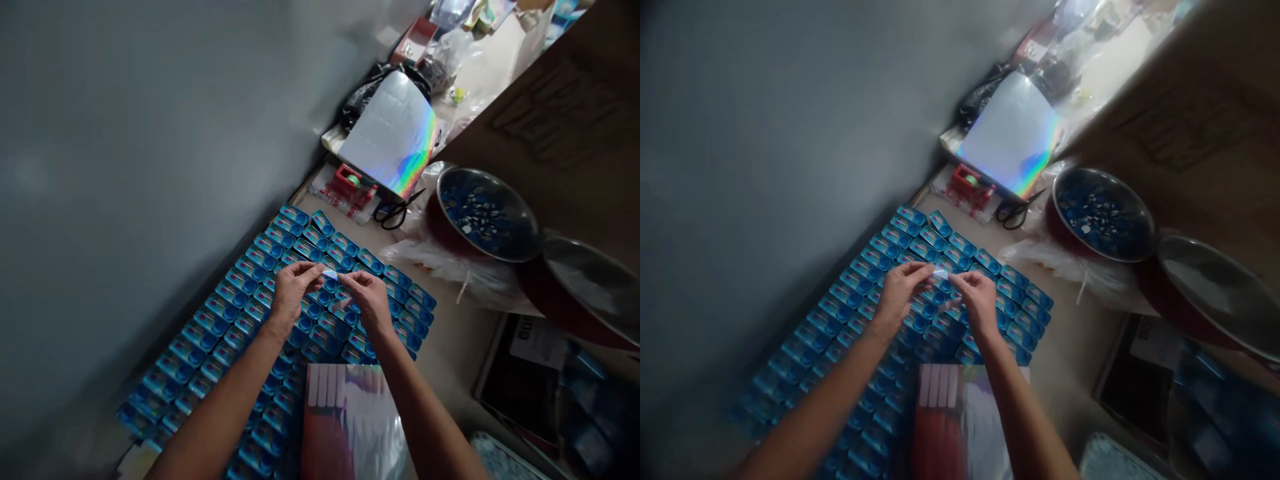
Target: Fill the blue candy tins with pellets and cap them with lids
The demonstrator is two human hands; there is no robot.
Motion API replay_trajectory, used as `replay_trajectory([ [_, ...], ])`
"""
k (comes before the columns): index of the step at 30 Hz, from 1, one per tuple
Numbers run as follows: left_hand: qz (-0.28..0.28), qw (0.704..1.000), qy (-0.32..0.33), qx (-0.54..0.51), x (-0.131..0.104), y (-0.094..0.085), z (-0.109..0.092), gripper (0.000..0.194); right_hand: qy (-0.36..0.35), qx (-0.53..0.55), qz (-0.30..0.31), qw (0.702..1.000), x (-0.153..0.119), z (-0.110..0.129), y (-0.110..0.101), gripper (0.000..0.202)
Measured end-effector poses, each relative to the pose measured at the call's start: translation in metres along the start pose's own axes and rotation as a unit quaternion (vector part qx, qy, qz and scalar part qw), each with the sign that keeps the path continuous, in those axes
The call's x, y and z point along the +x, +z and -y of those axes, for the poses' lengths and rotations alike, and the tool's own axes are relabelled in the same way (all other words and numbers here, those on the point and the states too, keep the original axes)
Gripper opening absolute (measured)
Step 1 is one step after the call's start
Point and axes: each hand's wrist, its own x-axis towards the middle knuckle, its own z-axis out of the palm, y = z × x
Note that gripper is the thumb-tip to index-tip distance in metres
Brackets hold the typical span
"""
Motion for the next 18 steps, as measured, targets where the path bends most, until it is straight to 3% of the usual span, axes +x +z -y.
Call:
replay_trajectory([
  [4,-0.073,0.973,0.168,0.144,0.045,-0.014,-0.033,0.027,-0.087,-0.123,-0.061,0.987,0.046,0.013,0.049,0.035],
  [6,-0.118,0.927,0.27,0.233,0.074,-0.021,-0.05,0.023,-0.121,-0.22,-0.089,0.964,0.073,0.025,0.073,0.032],
  [8,-0.157,0.878,0.332,0.306,0.102,-0.026,-0.062,0.019,-0.13,-0.303,-0.111,0.937,0.096,0.036,0.093,0.03],
  [12,-0.17,0.844,0.334,0.383,0.138,-0.031,-0.069,0.019,-0.121,-0.395,-0.129,0.901,0.125,0.045,0.116,0.028],
  [18,-0.18,0.827,0.319,0.426,0.145,-0.034,-0.069,0.02,-0.106,-0.435,-0.127,0.885,0.134,0.039,0.125,0.028],
])
